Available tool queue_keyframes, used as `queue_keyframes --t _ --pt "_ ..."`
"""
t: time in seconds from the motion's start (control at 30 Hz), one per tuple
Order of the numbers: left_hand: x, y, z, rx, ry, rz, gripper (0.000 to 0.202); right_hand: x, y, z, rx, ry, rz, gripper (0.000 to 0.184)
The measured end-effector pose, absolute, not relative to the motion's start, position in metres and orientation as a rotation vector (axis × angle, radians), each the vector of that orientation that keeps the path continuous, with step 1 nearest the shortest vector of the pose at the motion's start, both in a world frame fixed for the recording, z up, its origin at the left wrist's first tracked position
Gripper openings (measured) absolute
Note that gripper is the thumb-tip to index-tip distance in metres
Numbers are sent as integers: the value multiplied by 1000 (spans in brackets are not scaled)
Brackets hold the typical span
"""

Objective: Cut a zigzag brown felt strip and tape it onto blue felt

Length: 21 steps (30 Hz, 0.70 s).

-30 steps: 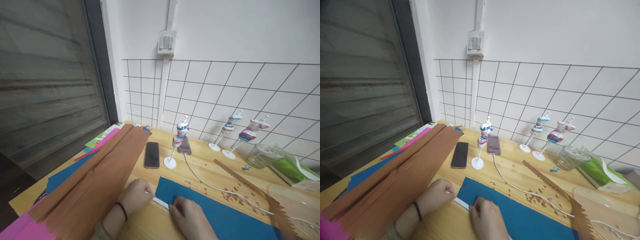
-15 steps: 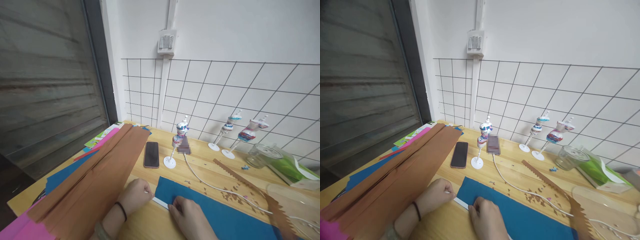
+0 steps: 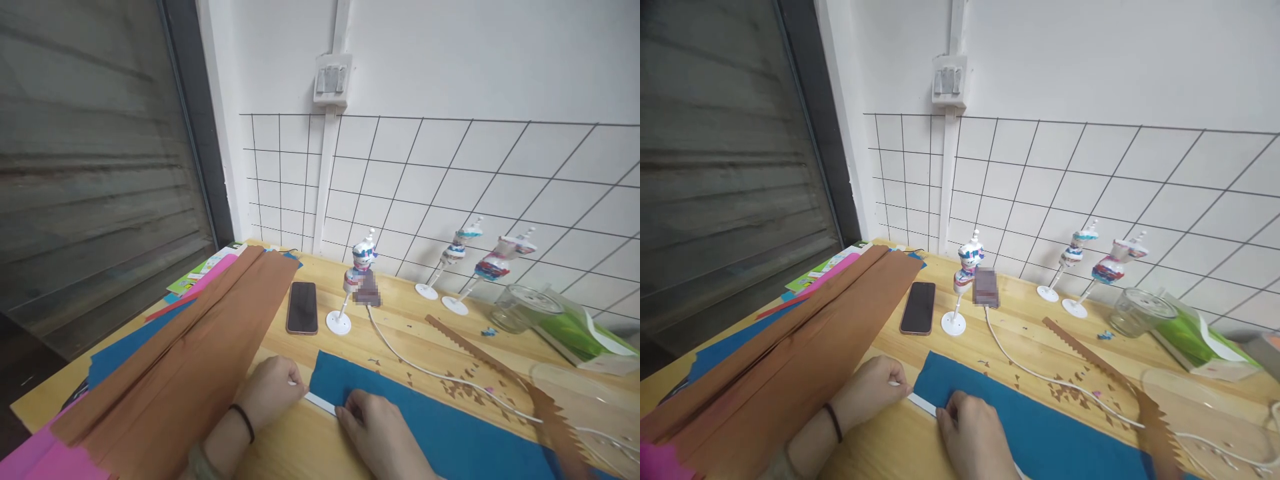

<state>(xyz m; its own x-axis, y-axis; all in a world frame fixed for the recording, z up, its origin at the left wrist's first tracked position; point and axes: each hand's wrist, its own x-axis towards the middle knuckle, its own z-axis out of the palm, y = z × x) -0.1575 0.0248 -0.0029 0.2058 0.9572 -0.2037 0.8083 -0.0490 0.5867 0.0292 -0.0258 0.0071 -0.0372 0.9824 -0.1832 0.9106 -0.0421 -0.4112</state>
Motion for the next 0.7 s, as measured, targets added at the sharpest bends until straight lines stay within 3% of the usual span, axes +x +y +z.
queue_keyframes --t 0.7 --pt "-156 22 1 1869 1672 328 8 25 -22 12 -2130 -2073 609 22"
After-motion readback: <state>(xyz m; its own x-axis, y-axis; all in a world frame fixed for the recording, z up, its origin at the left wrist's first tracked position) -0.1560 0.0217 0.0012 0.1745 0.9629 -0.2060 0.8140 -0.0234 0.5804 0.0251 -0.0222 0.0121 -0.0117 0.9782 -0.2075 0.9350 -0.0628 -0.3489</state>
